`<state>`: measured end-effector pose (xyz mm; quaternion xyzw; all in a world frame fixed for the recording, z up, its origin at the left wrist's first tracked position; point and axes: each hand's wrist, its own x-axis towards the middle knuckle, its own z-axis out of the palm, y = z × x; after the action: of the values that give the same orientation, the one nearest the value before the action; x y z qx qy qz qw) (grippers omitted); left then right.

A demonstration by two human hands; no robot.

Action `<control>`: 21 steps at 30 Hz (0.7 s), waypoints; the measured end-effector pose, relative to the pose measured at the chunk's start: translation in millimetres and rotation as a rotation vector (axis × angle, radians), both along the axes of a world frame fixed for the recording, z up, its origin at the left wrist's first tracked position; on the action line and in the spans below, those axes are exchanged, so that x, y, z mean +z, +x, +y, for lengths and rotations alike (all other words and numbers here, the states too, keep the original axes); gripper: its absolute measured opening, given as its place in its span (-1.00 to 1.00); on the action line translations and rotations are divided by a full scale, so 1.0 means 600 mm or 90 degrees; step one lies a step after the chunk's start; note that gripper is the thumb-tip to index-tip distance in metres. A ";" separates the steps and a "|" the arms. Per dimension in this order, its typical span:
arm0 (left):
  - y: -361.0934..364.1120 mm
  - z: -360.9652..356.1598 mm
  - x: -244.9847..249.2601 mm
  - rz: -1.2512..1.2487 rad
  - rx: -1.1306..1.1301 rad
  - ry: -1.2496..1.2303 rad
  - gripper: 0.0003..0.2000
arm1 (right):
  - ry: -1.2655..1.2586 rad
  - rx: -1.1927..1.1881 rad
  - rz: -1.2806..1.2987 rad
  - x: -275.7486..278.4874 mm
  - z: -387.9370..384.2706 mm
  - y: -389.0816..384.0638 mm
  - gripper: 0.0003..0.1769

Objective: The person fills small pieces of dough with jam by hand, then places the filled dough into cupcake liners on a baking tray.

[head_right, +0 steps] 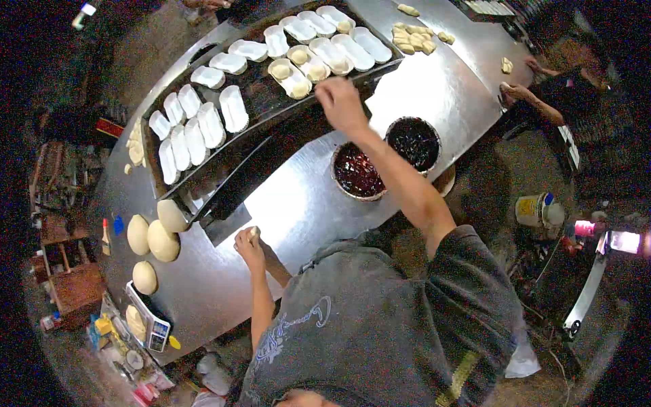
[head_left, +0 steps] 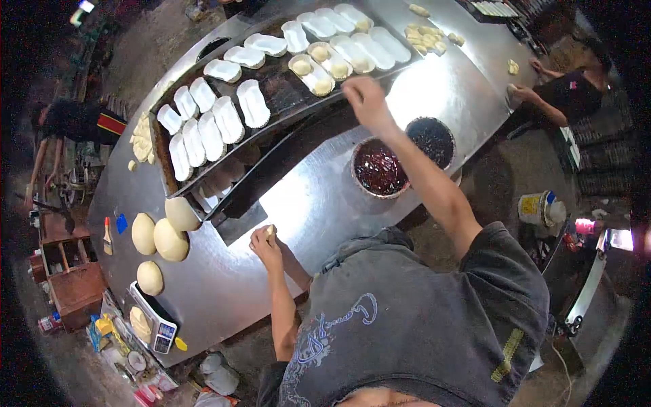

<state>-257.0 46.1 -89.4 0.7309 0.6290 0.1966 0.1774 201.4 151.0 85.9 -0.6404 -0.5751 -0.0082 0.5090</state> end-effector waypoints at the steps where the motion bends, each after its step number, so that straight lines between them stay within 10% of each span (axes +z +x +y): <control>1: 0.001 -0.005 0.004 -0.094 0.031 0.010 -0.64 | -0.024 0.042 0.034 0.002 -0.031 -0.034 -0.84; 9: 0.170 -0.043 0.254 -0.678 0.031 -0.210 -0.54 | -0.248 0.489 0.172 0.010 -0.257 -0.275 -0.20; 12: 0.212 -0.068 0.334 -0.779 -0.036 -0.262 -0.61 | -0.168 0.471 0.222 0.048 -0.278 -0.288 -0.53; 19: 0.274 -0.081 0.413 -0.524 -0.279 0.143 -0.34 | -0.033 0.109 0.316 0.116 -0.326 -0.264 -0.78; 21: 0.289 -0.089 0.416 -0.443 -0.444 0.330 -0.44 | -0.108 0.265 0.632 0.103 -0.351 -0.264 -0.78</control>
<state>-83.8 -7.5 160.5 0.8074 0.1851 0.5045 0.2435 43.1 -59.8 147.7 -0.4787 -0.3788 0.4424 0.6570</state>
